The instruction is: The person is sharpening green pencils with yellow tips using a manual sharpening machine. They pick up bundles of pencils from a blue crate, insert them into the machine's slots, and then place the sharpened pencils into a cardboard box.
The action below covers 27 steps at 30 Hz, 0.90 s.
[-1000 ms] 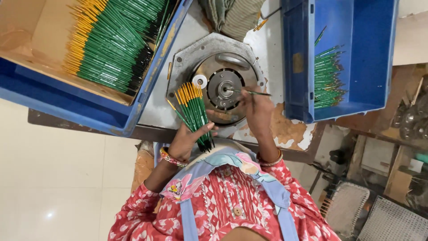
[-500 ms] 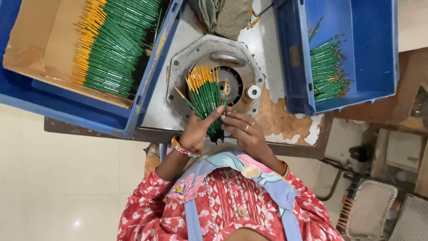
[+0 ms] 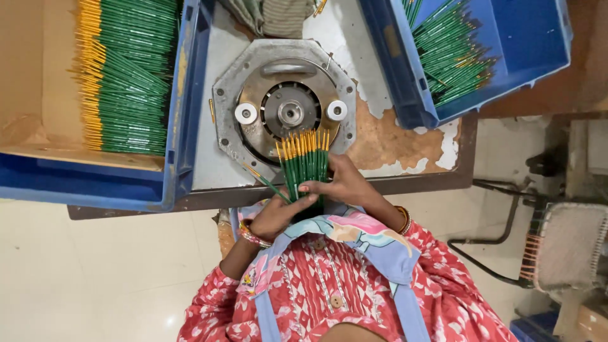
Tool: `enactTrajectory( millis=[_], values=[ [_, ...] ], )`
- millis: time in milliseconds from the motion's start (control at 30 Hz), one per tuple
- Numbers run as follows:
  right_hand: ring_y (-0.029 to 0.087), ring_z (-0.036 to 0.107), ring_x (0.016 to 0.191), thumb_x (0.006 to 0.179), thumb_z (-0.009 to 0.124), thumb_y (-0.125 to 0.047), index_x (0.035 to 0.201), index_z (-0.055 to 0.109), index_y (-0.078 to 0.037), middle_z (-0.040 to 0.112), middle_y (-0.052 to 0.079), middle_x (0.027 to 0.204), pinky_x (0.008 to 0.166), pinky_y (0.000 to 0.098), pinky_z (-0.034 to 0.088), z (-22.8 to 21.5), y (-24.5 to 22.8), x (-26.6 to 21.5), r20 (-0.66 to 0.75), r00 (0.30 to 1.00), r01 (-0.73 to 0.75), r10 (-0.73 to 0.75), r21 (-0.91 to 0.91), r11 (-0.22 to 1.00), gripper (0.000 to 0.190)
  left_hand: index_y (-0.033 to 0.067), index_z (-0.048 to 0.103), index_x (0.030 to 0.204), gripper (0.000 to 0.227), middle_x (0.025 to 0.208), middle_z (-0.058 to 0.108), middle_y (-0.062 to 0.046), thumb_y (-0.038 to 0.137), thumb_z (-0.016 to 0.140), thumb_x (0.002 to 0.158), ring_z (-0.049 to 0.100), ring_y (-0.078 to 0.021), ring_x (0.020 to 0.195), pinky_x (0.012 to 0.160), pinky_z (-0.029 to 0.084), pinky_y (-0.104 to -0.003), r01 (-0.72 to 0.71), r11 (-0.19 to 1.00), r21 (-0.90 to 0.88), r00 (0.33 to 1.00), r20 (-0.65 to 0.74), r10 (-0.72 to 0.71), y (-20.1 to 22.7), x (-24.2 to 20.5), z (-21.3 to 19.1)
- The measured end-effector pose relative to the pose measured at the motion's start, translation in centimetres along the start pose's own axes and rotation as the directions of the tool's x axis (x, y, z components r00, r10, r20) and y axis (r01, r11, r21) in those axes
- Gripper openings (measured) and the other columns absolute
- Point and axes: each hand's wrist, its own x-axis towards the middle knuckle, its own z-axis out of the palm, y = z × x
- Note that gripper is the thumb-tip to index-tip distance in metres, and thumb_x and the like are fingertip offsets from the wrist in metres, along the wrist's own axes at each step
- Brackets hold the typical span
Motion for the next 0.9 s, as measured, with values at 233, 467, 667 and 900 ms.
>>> enactTrajectory(
  millis=[233,467,667,900],
  values=[
    [0.006,0.065,0.101,0.092,0.077,-0.020,0.133,0.061,-0.001,0.074,0.003,0.112,0.090,0.0262,0.054,0.3,-1.5,-0.4,-0.026,0.999,0.029,-0.022,0.290,0.957,0.048,0.0030,0.062,0.135,0.038,0.125,0.069,-0.004,0.011,0.068,0.099,0.064,-0.0127,0.114,0.095,0.051,-0.032,0.071,0.966,-0.248,0.996,-0.027,-0.081,-0.7,0.0,-0.9],
    [0.009,0.068,0.098,0.090,0.079,-0.013,0.123,0.064,0.002,0.074,0.004,0.108,0.089,0.0290,0.057,0.2,-0.7,-0.7,-0.045,0.998,-0.021,0.042,0.392,0.920,0.039,0.0040,0.060,0.135,0.035,0.123,0.069,-0.001,0.011,0.065,0.101,0.063,-0.0103,0.112,0.096,0.052,-0.031,-0.050,0.982,-0.181,0.998,0.014,0.054,-0.1,0.5,0.2],
    [0.009,0.069,0.094,0.085,0.082,-0.008,0.121,0.065,0.001,0.075,0.004,0.105,0.086,0.0287,0.058,0.2,-0.9,-0.5,-0.041,0.998,-0.040,0.057,0.345,0.938,0.041,0.0022,0.063,0.131,0.030,0.119,0.069,0.000,0.010,0.068,0.103,0.063,-0.0096,0.110,0.096,0.052,-0.029,-0.174,0.982,0.075,0.985,-0.006,0.174,-1.1,0.8,-0.4],
    [0.009,0.068,0.097,0.082,0.086,-0.013,0.122,0.064,0.001,0.074,0.003,0.107,0.087,0.0289,0.058,-0.4,-1.0,-0.5,-0.036,0.999,-0.002,0.013,0.277,0.961,0.047,0.0062,0.061,0.135,0.037,0.126,0.067,0.003,0.016,0.065,0.099,0.060,-0.0088,0.116,0.100,0.049,-0.030,0.075,0.990,-0.123,0.995,-0.055,-0.082,1.7,-1.0,0.5]
  ],
)
